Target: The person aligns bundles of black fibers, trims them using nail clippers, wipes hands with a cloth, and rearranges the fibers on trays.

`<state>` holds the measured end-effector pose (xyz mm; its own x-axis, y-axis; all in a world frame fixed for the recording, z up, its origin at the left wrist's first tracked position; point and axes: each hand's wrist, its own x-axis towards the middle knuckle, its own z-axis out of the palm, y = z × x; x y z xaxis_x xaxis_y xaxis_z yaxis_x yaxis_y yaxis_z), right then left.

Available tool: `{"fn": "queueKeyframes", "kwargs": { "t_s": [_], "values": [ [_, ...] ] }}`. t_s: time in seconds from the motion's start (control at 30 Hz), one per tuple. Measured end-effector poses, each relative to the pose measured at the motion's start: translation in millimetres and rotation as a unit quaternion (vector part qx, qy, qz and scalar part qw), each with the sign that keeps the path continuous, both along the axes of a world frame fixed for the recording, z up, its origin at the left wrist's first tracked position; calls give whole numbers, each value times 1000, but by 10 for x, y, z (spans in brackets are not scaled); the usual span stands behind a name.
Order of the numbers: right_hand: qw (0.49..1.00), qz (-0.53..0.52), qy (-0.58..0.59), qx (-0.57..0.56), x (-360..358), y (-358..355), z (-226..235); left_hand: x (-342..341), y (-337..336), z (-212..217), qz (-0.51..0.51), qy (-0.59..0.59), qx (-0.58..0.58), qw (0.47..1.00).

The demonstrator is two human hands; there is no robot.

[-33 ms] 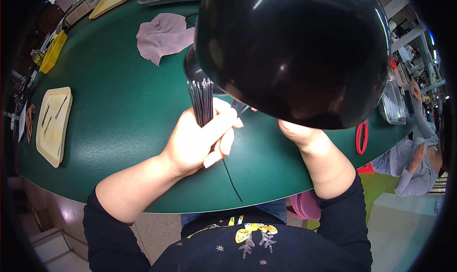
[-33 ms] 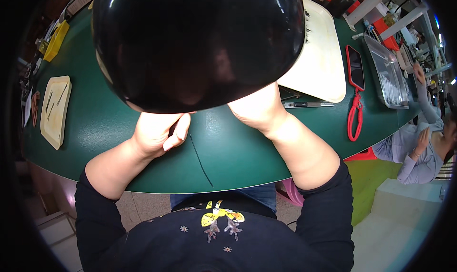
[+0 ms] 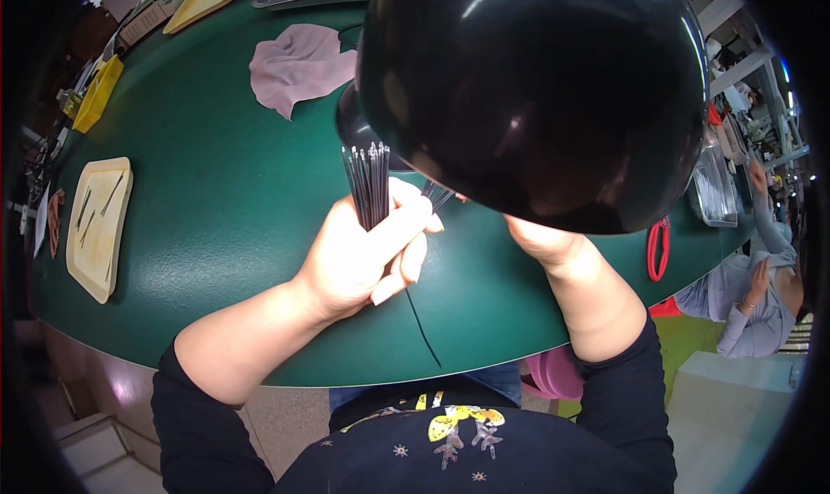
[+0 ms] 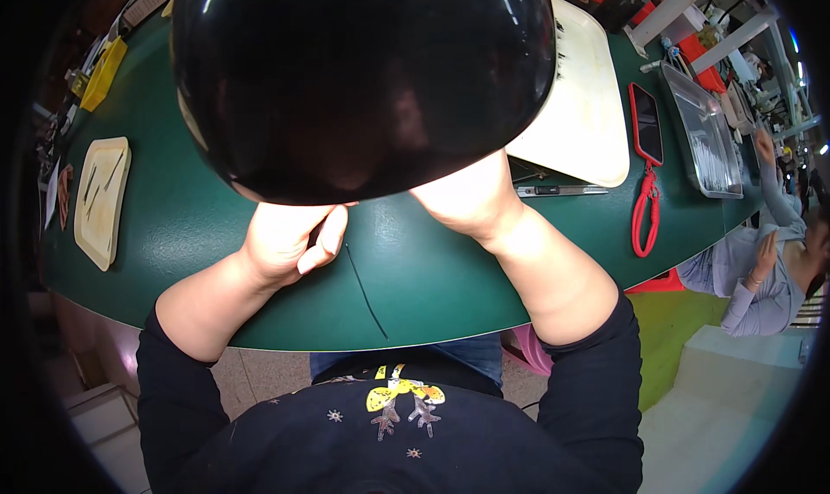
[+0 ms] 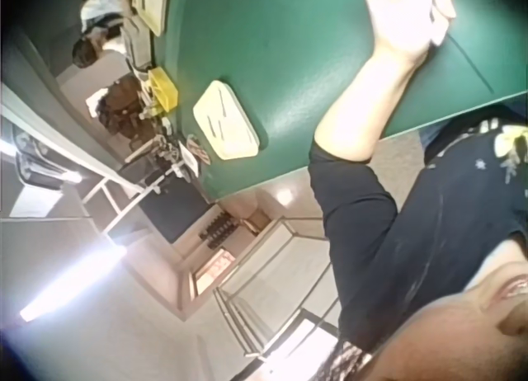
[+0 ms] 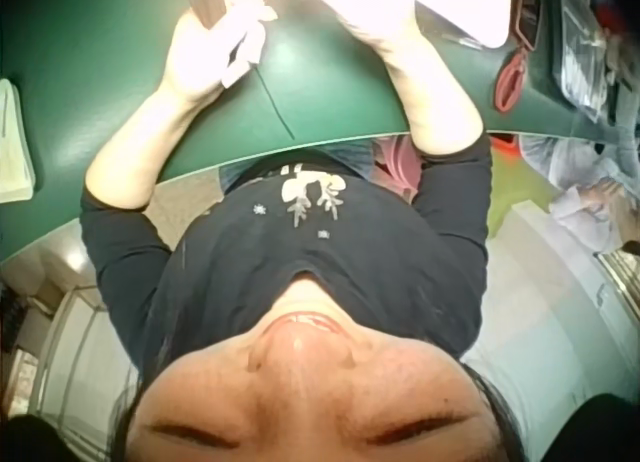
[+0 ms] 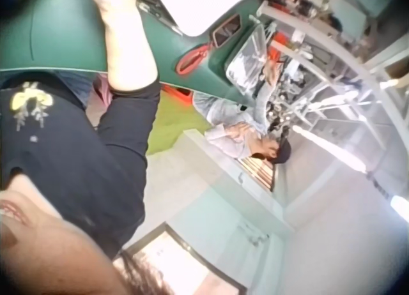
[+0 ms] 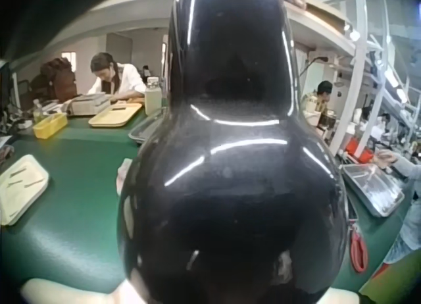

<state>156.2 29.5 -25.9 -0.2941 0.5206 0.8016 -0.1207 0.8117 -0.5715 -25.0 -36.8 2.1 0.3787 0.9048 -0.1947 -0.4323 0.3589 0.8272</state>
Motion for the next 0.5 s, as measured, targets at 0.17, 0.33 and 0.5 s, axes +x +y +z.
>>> {"fn": "queueKeyframes", "kwargs": {
  "t_s": [0.17, 0.33, 0.5],
  "values": [
    [897, 4, 3, -441, 35, -68, 123, 61, 13, 48, 10, 26, 5, 1000],
    [921, 73, 21, -381, 57, -103, 129, 58, 5, 41, 16, 61, 42, 997],
    [968, 8, -30, -247, -22, -131, 151, 23, -18, 7, 14, 81, 63, 995]
  ]
}}
